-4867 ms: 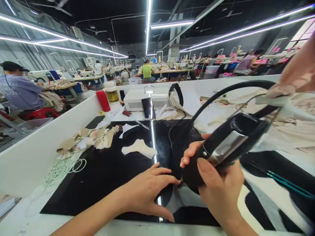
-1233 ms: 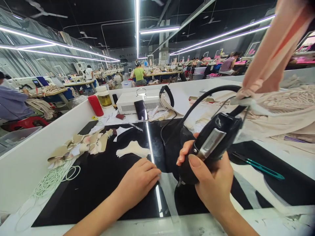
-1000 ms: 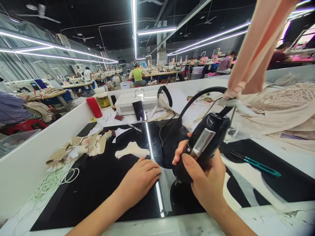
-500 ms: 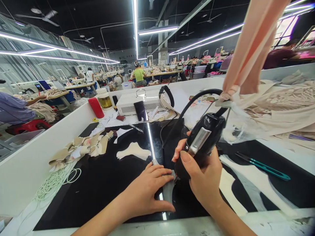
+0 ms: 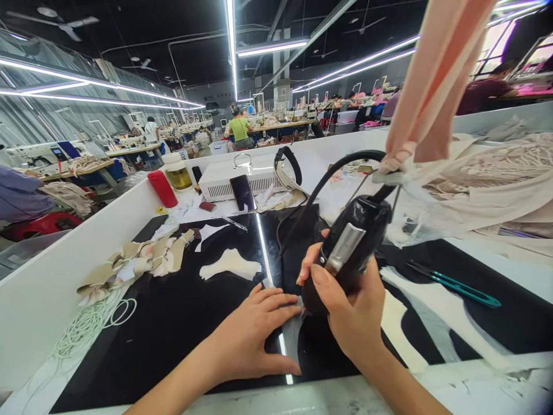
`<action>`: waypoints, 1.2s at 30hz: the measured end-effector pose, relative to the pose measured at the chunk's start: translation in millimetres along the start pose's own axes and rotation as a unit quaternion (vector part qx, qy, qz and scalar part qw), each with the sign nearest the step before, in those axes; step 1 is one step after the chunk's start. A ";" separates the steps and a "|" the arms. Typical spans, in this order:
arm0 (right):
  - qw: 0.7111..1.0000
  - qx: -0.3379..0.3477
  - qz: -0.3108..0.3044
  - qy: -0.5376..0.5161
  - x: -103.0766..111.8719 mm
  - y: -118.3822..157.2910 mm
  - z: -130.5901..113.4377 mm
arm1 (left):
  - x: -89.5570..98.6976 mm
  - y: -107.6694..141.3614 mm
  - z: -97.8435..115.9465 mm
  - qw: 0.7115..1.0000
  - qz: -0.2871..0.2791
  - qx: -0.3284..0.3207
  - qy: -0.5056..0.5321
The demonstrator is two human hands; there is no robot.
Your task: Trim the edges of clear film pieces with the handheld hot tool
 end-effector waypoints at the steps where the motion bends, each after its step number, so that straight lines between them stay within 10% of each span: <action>1: 1.000 -0.006 0.002 -0.021 -0.1 1.6 -0.3 | 0.7 0.1 0.5 1.000 -0.003 0.002 -0.001; 36: 0.995 -0.027 -0.058 -0.082 6.1 26.8 -10.3 | 0.4 0.7 0.1 1.000 -0.008 -0.007 0.000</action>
Point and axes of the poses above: each hand's wrist, its own y-axis away from the middle knuckle, its own x-axis out of the back of the hand, z = x × y, the point moved 1 cm from there along -y, towards the middle knuckle, and after that the axes turned 3 degrees about z, right-handed, at the moved point
